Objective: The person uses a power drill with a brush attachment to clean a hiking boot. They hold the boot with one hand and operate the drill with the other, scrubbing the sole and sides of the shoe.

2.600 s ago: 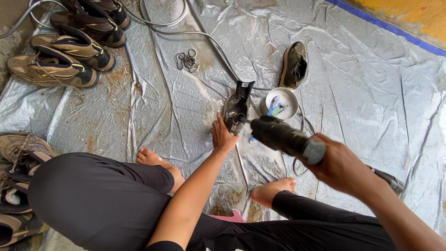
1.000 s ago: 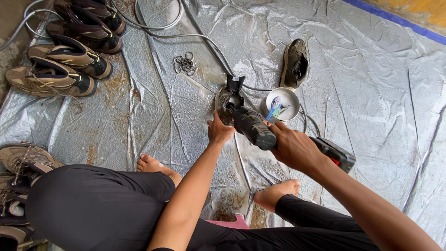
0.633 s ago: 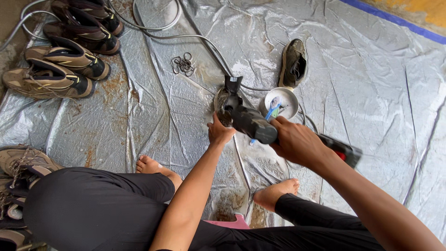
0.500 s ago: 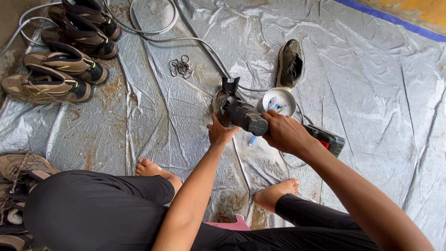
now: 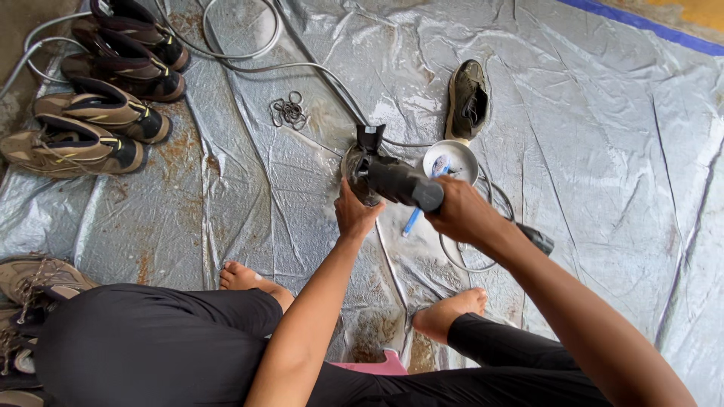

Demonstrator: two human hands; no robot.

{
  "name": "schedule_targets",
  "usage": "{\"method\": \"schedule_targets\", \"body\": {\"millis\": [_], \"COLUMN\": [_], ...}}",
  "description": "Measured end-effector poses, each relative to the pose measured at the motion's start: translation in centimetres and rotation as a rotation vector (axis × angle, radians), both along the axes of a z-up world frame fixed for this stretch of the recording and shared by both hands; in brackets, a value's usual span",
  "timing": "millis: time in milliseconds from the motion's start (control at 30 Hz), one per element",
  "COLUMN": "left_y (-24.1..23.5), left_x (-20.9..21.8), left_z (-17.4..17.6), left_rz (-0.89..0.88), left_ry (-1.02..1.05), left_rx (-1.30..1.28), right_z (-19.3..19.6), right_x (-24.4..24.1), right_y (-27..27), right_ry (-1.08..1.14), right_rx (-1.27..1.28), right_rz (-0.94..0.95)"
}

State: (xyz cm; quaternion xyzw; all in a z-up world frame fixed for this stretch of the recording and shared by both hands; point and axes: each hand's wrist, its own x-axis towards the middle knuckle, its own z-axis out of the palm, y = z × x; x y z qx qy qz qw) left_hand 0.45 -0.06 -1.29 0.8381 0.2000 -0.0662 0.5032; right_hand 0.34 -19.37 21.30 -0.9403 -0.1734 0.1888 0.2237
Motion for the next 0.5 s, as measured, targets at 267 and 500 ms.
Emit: {"method": "schedule_targets", "body": {"millis": [267,500], "left_y": [0.8,1.3], "left_x": [-0.4,-1.0], "left_z": [-1.2,-3.5], "left_rz": [0.013,0.014], "left_ry": [0.037,0.036], "left_rx": [-0.060,-0.052], "right_z": [3.2,3.8], "right_x": [-2.9,-5.5], "right_y": [0.4,-1.3], "right_ry": [0.066,0.116], "right_rx": [-0.086,-0.066], "right_rz": [0.102,0.001]}}
